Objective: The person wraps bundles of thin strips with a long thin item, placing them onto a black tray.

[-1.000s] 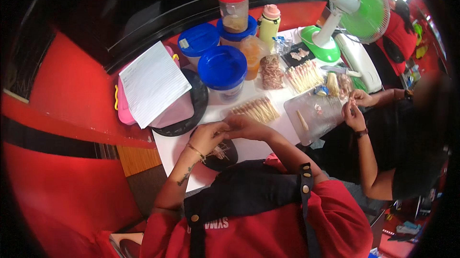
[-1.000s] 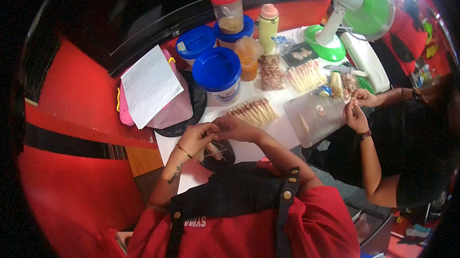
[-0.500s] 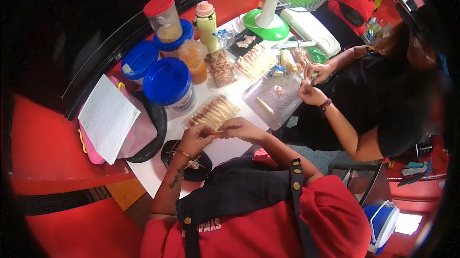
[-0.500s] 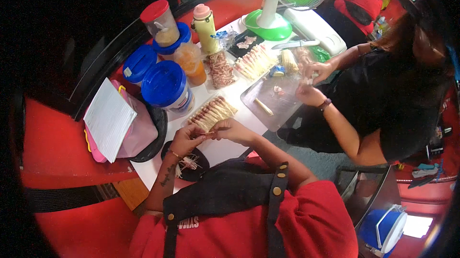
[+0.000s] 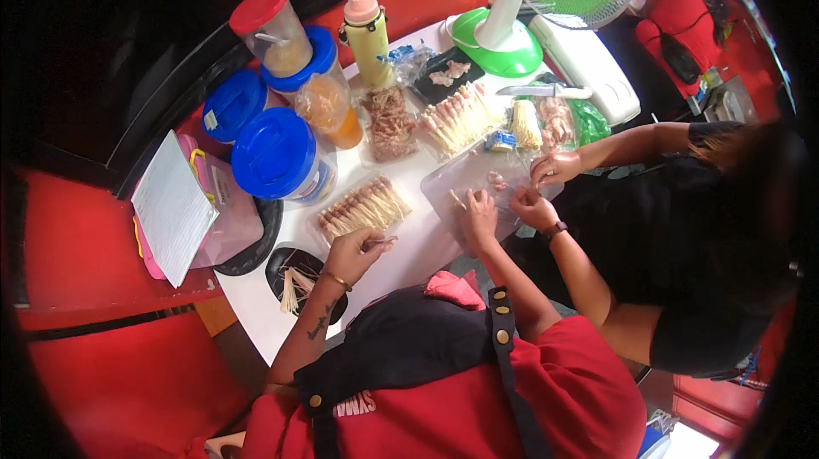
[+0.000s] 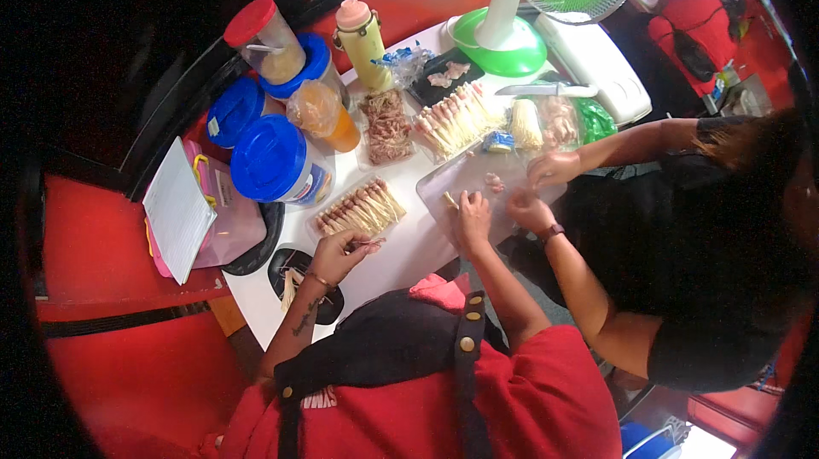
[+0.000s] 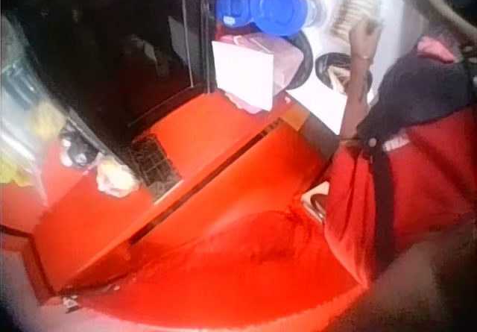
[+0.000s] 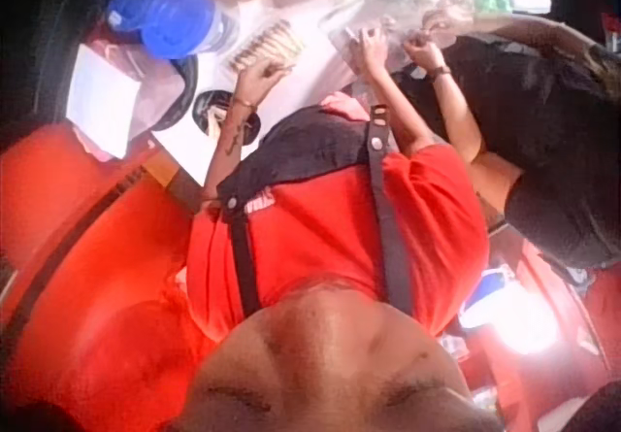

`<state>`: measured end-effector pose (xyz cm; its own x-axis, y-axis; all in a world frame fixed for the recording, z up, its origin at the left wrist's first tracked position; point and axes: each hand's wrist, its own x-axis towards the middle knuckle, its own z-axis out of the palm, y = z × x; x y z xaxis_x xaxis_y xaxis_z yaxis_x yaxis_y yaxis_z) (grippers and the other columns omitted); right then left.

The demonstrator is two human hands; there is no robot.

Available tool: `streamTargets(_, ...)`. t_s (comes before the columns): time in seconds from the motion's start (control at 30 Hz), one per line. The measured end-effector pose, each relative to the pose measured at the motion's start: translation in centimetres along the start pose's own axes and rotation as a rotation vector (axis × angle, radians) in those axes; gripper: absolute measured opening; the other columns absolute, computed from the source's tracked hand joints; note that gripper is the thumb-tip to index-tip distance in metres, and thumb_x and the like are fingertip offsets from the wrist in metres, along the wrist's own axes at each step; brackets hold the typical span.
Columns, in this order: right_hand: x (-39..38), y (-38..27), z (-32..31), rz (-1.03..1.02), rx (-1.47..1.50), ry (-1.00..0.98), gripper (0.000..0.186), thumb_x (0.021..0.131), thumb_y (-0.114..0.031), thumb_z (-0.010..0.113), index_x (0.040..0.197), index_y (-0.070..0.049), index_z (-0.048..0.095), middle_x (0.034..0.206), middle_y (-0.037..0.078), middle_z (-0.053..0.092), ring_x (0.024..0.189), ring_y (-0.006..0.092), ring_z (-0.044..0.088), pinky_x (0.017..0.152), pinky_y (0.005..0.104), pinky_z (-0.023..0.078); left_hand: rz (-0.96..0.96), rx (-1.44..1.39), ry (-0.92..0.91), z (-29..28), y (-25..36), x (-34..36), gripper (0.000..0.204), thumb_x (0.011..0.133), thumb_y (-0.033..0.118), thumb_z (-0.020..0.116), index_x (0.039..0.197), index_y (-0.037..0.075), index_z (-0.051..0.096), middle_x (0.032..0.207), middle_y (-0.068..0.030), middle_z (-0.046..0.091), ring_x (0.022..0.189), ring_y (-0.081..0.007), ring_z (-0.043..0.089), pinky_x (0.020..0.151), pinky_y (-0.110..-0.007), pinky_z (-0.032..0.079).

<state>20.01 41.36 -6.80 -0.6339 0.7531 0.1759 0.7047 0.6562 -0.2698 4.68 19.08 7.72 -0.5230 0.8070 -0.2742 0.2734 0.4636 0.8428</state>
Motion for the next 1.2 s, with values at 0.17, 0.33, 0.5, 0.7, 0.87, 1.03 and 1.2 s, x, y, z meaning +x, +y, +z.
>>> streamTargets(0.17,-0.7,-0.2,1.4,-0.074,-0.044,0.042,0.023,0.075,-0.022,0.055,0.094,-0.010,0.061,0.089,0.004,0.053,0.088,0.0228,0.050,0.072,0.0381,0.038,-0.055,-0.064,0.062,0.4,-1.3,-0.5,0.020,0.076,0.013,0.068,0.091,0.000,0.063,0.080,-0.0056,0.066,0.069,-0.0077,0.059,0.064,-0.022,0.048)
streamTargets(0.33,-0.9,0.1,2.2,-0.062,-0.045,0.036,0.014,0.077,-0.023,0.053,0.081,-0.012,0.060,0.085,0.003,0.053,0.086,0.0210,0.050,0.074,0.0377,0.035,-0.135,-0.113,0.084,0.3,-1.4,-1.1,0.020,0.075,0.013,0.068,0.092,0.002,0.063,0.081,-0.0040,0.066,0.068,-0.0066,0.058,0.064,-0.021,0.048)
streamTargets(0.5,-0.7,-0.5,2.0,-0.070,-0.123,0.044,0.012,0.076,-0.022,0.052,0.078,-0.012,0.057,0.083,0.005,0.053,0.084,0.0220,0.051,0.070,0.0372,0.039,-0.140,-0.143,0.092,0.3,-2.6,-1.7,0.019,0.075,0.012,0.068,0.091,0.002,0.064,0.081,-0.0028,0.066,0.068,-0.0055,0.057,0.065,-0.020,0.047)
streamTargets(0.7,-0.2,0.4,2.2,-0.113,-0.171,0.004,0.013,0.076,-0.023,0.051,0.076,-0.010,0.055,0.083,0.007,0.053,0.082,0.0245,0.052,0.066,0.0374,0.042,-0.095,-0.034,0.002,1.0,-3.6,-0.9,0.021,0.076,0.017,0.067,0.090,0.002,0.063,0.078,-0.0056,0.066,0.068,-0.0088,0.059,0.065,-0.024,0.048)
streamTargets(0.87,0.7,2.5,1.7,0.108,0.249,-0.098,0.015,0.078,-0.020,0.056,0.078,-0.006,0.056,0.077,0.012,0.057,0.074,0.0262,0.057,0.064,0.0391,0.044,0.017,0.005,-0.120,3.8,-2.4,3.3,0.020,0.077,0.017,0.065,0.089,0.001,0.063,0.081,-0.0070,0.065,0.072,-0.0108,0.060,0.067,-0.024,0.048)
streamTargets(1.03,1.7,3.6,-1.9,0.372,0.691,-0.235,0.018,0.080,-0.019,0.060,0.078,-0.001,0.056,0.066,0.011,0.058,0.062,0.0176,0.056,0.058,0.0317,0.043,0.135,-0.373,-0.205,10.9,-3.1,10.9,0.019,0.080,0.015,0.064,0.092,0.001,0.060,0.085,-0.0041,0.064,0.072,-0.0090,0.059,0.064,-0.021,0.047)
streamTargets(1.2,2.9,6.0,-2.0,0.363,0.934,-0.207,0.020,0.082,-0.020,0.059,0.080,-0.001,0.056,0.066,0.004,0.059,0.059,0.0103,0.052,0.056,0.0283,0.042,-0.348,-0.810,-0.203,15.2,-1.9,14.6,0.020,0.079,0.017,0.065,0.096,0.009,0.058,0.084,-0.0003,0.064,0.071,-0.0086,0.059,0.062,-0.022,0.045)
